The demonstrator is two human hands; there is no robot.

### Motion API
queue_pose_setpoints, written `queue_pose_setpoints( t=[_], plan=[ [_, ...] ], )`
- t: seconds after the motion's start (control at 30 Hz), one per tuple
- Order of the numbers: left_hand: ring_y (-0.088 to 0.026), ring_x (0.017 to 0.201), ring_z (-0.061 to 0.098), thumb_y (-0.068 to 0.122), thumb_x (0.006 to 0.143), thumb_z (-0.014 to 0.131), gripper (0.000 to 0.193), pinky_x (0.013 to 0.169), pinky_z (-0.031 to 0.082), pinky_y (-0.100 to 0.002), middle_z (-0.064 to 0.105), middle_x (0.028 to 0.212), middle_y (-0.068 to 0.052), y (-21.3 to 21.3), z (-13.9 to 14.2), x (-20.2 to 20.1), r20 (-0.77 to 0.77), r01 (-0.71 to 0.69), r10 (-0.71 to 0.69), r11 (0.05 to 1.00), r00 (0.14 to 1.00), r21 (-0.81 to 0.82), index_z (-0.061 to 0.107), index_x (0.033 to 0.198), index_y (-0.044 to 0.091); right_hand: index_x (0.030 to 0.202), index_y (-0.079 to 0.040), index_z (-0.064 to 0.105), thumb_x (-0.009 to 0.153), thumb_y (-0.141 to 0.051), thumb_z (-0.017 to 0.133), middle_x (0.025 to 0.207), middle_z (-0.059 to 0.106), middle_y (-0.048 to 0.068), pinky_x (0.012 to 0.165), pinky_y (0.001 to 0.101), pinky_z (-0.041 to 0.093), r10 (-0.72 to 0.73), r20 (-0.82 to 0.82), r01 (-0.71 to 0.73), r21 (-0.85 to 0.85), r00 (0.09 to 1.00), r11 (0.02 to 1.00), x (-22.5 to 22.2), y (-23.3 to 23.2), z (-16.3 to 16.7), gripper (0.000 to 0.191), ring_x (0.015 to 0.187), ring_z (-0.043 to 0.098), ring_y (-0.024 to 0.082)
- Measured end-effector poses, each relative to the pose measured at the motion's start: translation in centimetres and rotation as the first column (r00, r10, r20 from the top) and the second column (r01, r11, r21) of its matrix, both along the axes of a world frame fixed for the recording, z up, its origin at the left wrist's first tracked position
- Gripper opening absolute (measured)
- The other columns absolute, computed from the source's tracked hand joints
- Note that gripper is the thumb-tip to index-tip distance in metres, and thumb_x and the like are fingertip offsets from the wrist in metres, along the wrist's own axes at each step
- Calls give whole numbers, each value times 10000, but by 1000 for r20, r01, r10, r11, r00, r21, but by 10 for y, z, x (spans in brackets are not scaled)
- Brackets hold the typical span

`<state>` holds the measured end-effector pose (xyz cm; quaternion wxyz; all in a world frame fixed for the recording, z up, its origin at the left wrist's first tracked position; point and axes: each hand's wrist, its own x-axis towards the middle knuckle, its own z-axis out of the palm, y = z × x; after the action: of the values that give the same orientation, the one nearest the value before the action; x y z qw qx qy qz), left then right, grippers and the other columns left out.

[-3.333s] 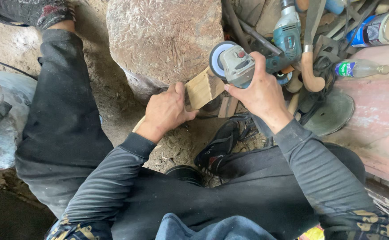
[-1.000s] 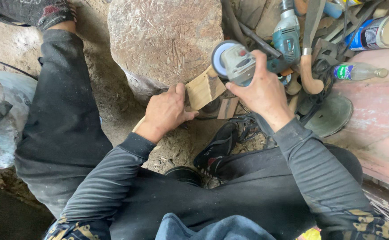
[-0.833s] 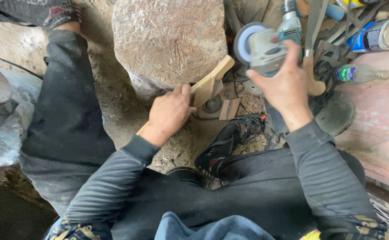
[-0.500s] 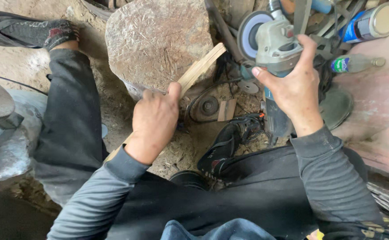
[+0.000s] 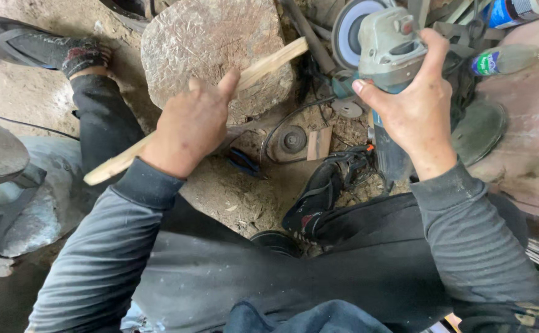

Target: The person sits on the floor and uses an angle grinder with a sanding disc to smooth a curved wooden piece. They hold the wood with one hand and move the grinder along its surface, then flip the piece to sand the other side.

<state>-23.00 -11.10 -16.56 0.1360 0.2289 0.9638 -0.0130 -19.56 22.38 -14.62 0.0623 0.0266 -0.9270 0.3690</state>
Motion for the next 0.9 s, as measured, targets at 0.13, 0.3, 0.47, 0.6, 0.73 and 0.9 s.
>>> queue_pose_setpoints(
  t=[0.13,0.3,0.47,0.6,0.73,0.9],
  plan=[
    [-359,652,714,83,926,530,723,555,559,-468,697,765,-187,-5,-11,25,115,-121,115,991,987,48,328,1600,248,1429,-42,345,931,-279,934,1311,693,242,1020,424,569,68,-7,-68,25,998,997,-2,1,-15,807,1209,728,353],
    [-373,658,711,96,926,545,727,558,558,-492,699,761,-195,-6,-27,44,118,-184,175,981,978,69,354,1605,273,1465,-76,351,869,-347,905,1218,711,241,930,446,548,53,200,-57,16,978,998,0,-14,-34,858,1127,711,398],
    [-360,670,720,83,864,566,756,563,569,-478,712,812,-170,-8,-14,41,108,-119,114,992,988,42,391,1571,283,1460,-82,353,870,-344,896,1195,717,243,935,452,563,84,215,-85,-1,973,996,-9,-20,-37,844,1120,724,397],
    [-360,675,724,95,888,554,754,565,574,-472,704,839,-164,-8,-1,41,171,-123,128,992,977,-38,355,1589,288,1449,-51,339,868,-338,897,1181,715,263,927,453,575,114,241,-111,-23,964,994,-8,-24,-40,855,1087,733,403],
    [-352,685,729,93,898,546,741,569,581,-466,701,856,-173,-4,1,38,167,-97,106,994,980,-57,348,1589,271,1434,-28,328,877,-358,880,1201,704,278,932,431,594,179,245,-171,-51,953,984,-14,-30,-44,850,1060,744,395],
    [-361,694,731,89,912,539,745,581,584,-462,706,843,-181,-7,-1,40,181,-111,123,991,976,-73,330,1602,275,1436,-57,336,856,-383,876,1131,722,276,874,458,589,151,282,-162,17,948,987,-13,-39,-43,857,1026,735,425]
  ],
)
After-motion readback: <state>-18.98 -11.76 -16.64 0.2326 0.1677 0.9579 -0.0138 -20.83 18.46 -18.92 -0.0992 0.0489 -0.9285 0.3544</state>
